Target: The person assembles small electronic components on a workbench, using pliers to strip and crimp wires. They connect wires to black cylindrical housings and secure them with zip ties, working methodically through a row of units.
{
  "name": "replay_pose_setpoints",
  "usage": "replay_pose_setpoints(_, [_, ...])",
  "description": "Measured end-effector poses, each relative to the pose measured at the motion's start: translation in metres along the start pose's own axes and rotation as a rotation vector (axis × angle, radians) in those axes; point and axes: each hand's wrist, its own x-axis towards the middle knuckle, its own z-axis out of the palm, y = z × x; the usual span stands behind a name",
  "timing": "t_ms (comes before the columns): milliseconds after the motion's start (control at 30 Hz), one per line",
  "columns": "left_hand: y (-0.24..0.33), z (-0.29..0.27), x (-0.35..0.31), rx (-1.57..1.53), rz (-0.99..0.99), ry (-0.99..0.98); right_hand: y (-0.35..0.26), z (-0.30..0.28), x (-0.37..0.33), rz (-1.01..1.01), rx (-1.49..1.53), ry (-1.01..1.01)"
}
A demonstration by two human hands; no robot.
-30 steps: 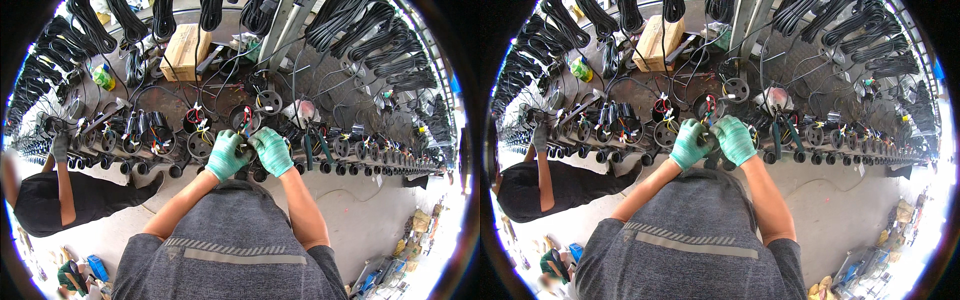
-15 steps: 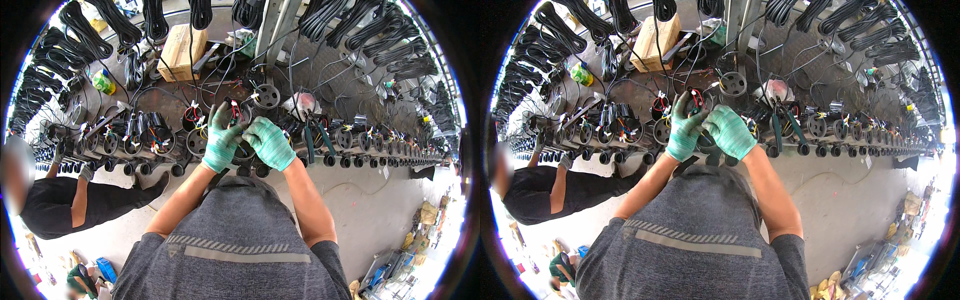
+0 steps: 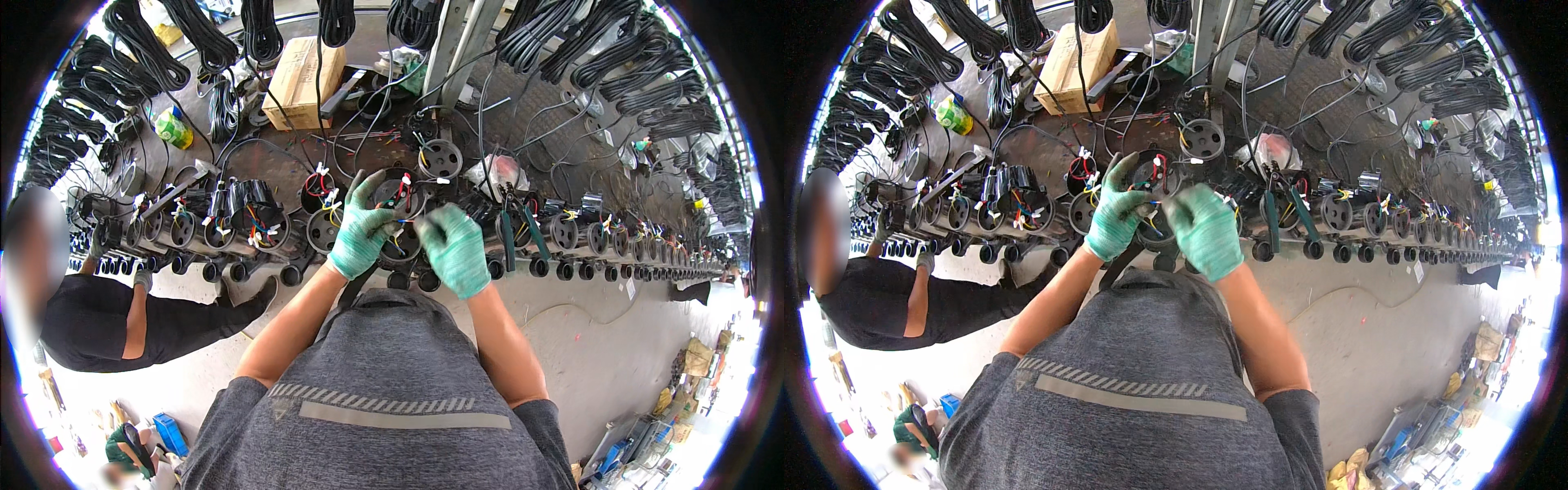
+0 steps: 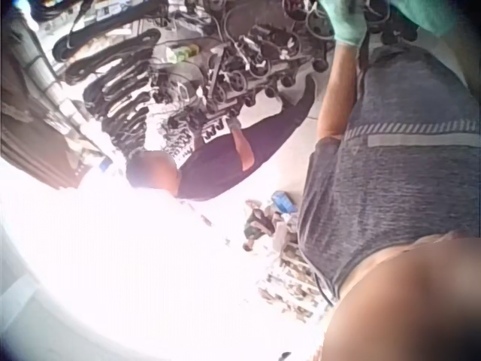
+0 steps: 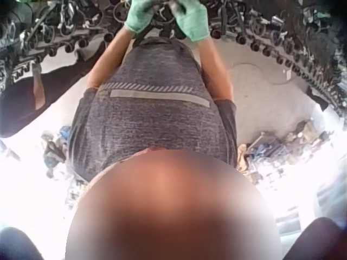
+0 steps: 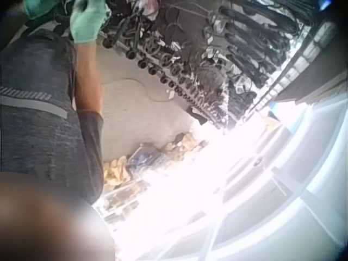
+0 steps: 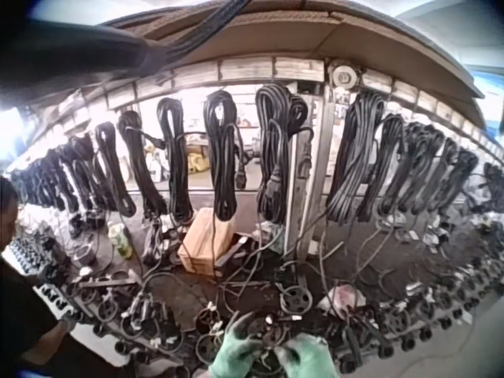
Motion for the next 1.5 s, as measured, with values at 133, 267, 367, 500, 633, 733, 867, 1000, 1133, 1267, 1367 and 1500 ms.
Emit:
replay_pose_setpoints(133, [0.007, -0.005, 0.004, -0.024, -0.042, -0.053, 0.006, 0.026, -0.032, -0.011, -0.319, -0.133])
replay_pose_setpoints(267, [0.004, -0.008, 0.006, -0.054, -0.042, -0.117, 0.019, 0.041, -0.033, -0.073, -0.333, -0.143])
replay_pose_setpoints(367, [0.004, -0.008, 0.003, -0.109, -0.035, -0.116, 0.022, 0.035, -0.041, -0.047, -0.207, -0.098])
replay_pose_setpoints(500, [0.011, -0.01, 0.008, -0.089, 0.012, -0.107, 0.023, 0.03, -0.049, 0.104, 0.024, -0.047])
replay_pose_setpoints(633, [0.013, -0.009, 0.009, -0.037, 0.056, -0.111, 0.03, 0.041, -0.056, 0.079, 0.111, 0.016])
replay_pose_setpoints(733, [0.011, -0.01, 0.009, -0.008, 0.079, -0.107, 0.028, 0.045, -0.058, 0.122, 0.178, 0.052])
replay_pose_setpoints(867, [0.009, -0.012, 0.007, 0.001, 0.074, -0.149, 0.023, 0.043, -0.06, 0.229, 0.309, 0.093])
replay_pose_setpoints(1000, [0.009, -0.012, 0.008, -0.024, 0.049, -0.157, 0.029, 0.04, -0.059, 0.268, 0.274, 0.059])
replay_pose_setpoints(1133, [0.019, -0.018, 0.017, -0.011, 0.003, -0.224, 0.019, 0.005, -0.054, 0.102, -0.04, -0.1])
replay_pose_setpoints(1267, [0.023, -0.019, 0.025, 0.081, -0.01, -0.31, 0.013, -0.019, -0.048, 0.03, -0.238, -0.32])
replay_pose_setpoints(1367, [0.021, -0.016, 0.021, 0.143, 0.032, -0.289, 0.015, -0.023, -0.041, -0.017, -0.183, -0.431])
replay_pose_setpoints(1500, [0.041, -0.018, 0.018, 0.263, 0.036, -0.223, 0.012, -0.026, -0.028, -0.12, -0.16, -0.422])
